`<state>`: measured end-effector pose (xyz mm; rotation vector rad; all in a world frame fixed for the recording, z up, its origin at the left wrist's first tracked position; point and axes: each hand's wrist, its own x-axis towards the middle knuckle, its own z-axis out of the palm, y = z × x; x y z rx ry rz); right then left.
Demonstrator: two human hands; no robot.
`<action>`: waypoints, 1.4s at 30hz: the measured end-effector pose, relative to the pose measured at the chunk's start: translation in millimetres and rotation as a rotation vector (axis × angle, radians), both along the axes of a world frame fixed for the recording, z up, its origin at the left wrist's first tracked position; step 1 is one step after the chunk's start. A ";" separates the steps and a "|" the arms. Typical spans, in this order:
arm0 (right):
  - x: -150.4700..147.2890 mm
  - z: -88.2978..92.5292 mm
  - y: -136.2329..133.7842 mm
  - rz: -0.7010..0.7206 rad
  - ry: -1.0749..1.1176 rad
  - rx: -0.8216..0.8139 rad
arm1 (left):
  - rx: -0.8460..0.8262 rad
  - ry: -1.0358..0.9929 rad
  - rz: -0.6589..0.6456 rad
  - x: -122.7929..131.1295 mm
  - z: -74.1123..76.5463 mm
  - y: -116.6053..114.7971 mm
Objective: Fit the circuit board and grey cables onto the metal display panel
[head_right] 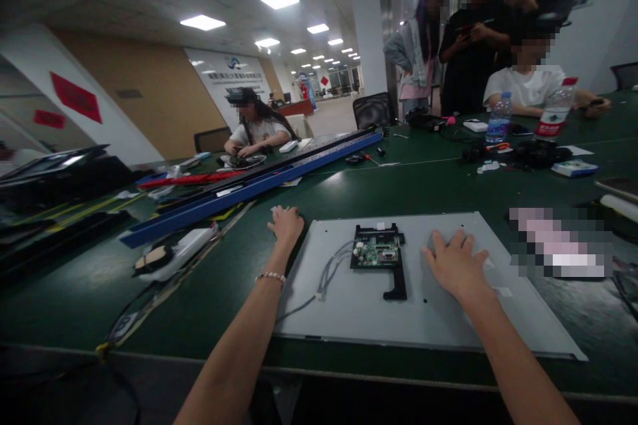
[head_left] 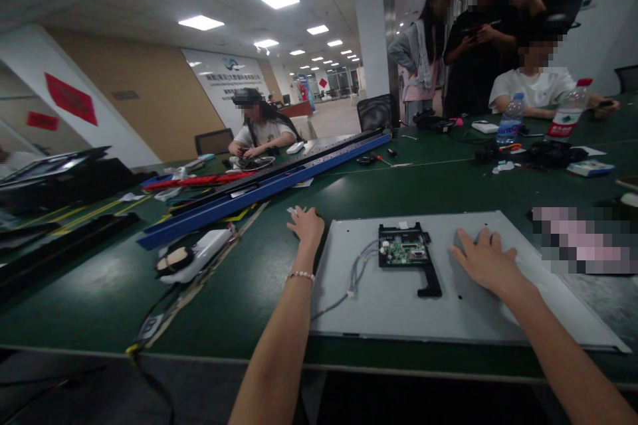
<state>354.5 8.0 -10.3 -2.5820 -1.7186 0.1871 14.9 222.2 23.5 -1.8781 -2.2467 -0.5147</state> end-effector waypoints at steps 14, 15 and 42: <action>-0.4 -1.6 1.2 -0.005 -0.019 -0.013 | 0.083 -0.041 -0.073 -8.0 7.0 -0.2; -0.7 -1.6 1.0 -0.001 -0.022 -0.010 | 0.126 -0.048 -0.101 -6.4 11.4 -1.6; -80.1 37.1 -4.6 0.912 0.491 0.717 | 0.149 0.166 -0.936 60.4 37.9 -200.1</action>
